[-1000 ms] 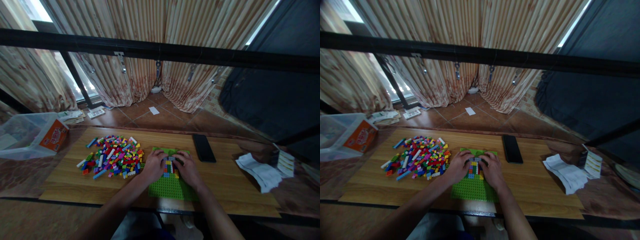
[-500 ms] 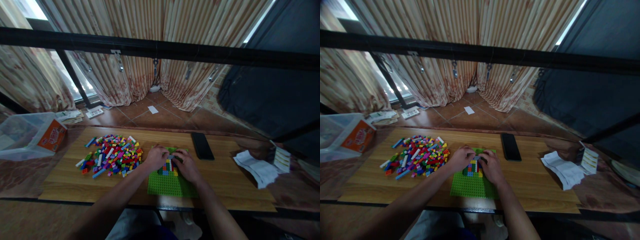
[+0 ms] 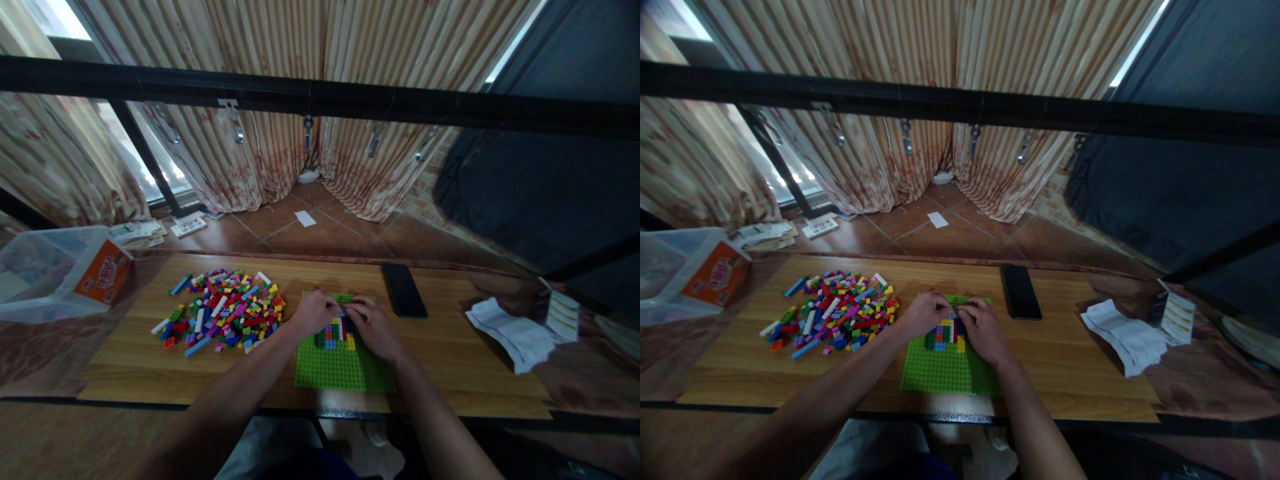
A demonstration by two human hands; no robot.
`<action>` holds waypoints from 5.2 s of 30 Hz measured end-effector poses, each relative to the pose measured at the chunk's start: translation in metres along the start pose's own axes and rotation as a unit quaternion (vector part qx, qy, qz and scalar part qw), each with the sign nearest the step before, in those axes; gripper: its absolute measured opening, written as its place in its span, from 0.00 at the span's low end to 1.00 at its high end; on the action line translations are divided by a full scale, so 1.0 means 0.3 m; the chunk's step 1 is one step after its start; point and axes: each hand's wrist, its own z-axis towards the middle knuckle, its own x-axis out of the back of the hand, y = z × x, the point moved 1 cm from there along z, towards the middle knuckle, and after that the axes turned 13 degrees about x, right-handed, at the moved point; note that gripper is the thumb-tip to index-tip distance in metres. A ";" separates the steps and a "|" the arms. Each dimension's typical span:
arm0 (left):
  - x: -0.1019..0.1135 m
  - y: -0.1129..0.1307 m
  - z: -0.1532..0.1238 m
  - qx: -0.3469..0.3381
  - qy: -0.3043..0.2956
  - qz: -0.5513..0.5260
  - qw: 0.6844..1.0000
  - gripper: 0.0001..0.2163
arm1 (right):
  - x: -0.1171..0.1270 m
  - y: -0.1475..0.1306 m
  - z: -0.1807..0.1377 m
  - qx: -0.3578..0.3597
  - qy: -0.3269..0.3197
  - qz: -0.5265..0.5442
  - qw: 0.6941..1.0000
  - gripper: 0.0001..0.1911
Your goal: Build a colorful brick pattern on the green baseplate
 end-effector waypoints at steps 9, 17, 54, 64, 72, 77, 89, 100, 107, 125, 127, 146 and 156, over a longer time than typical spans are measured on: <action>-0.008 -0.006 0.000 -0.004 -0.001 0.002 1.000 0.10 | -0.037 0.019 0.007 -0.050 0.065 0.014 0.997 0.14; -0.015 -0.009 0.001 -0.003 0.002 0.011 1.000 0.11 | -0.037 0.035 0.014 -0.057 0.067 0.037 0.995 0.13; 0.301 -0.543 -0.573 0.288 0.362 -0.030 0.886 0.09 | 0.052 0.142 -0.339 -0.155 0.152 -0.135 0.967 0.25; 0.304 -0.517 -0.511 0.261 0.330 0.099 0.902 0.11 | 0.042 0.174 -0.351 -0.149 0.144 -0.160 0.965 0.25; 0.296 -0.512 -0.493 0.303 0.301 0.037 0.903 0.13 | 0.041 0.162 -0.345 -0.138 0.144 -0.155 0.968 0.25; 0.298 -0.510 -0.490 0.314 0.312 0.005 0.897 0.12 | 0.041 0.148 -0.341 -0.137 0.146 -0.158 0.967 0.26; 0.306 -0.477 -0.511 0.203 0.303 -0.451 0.814 0.13 | 0.051 0.140 -0.340 -0.135 0.166 -0.142 0.966 0.23; 0.249 -0.228 -0.553 0.172 0.089 -0.740 0.644 0.15 | -0.070 -0.231 -0.277 -0.148 0.191 0.068 0.968 0.24; 0.029 -0.052 -0.568 0.161 -0.075 -0.703 0.688 0.10 | -0.162 -0.475 -0.237 -0.167 0.133 0.320 0.923 0.19; -0.076 -0.098 -0.495 0.124 0.019 -0.369 0.921 0.08 | 0.033 -0.107 -0.127 -0.238 0.201 0.095 0.945 0.21; -0.077 -0.116 -0.495 0.128 0.024 -0.348 0.929 0.08 | 0.032 -0.072 -0.097 -0.223 0.166 0.039 0.960 0.20; -0.050 -0.107 -0.501 0.059 0.028 -0.281 0.958 0.07 | -0.015 -0.051 -0.029 -0.177 0.078 0.021 0.981 0.21; -0.049 -0.107 -0.504 0.045 0.035 -0.289 0.956 0.07 | -0.005 -0.051 -0.012 -0.166 0.027 -0.039 0.985 0.26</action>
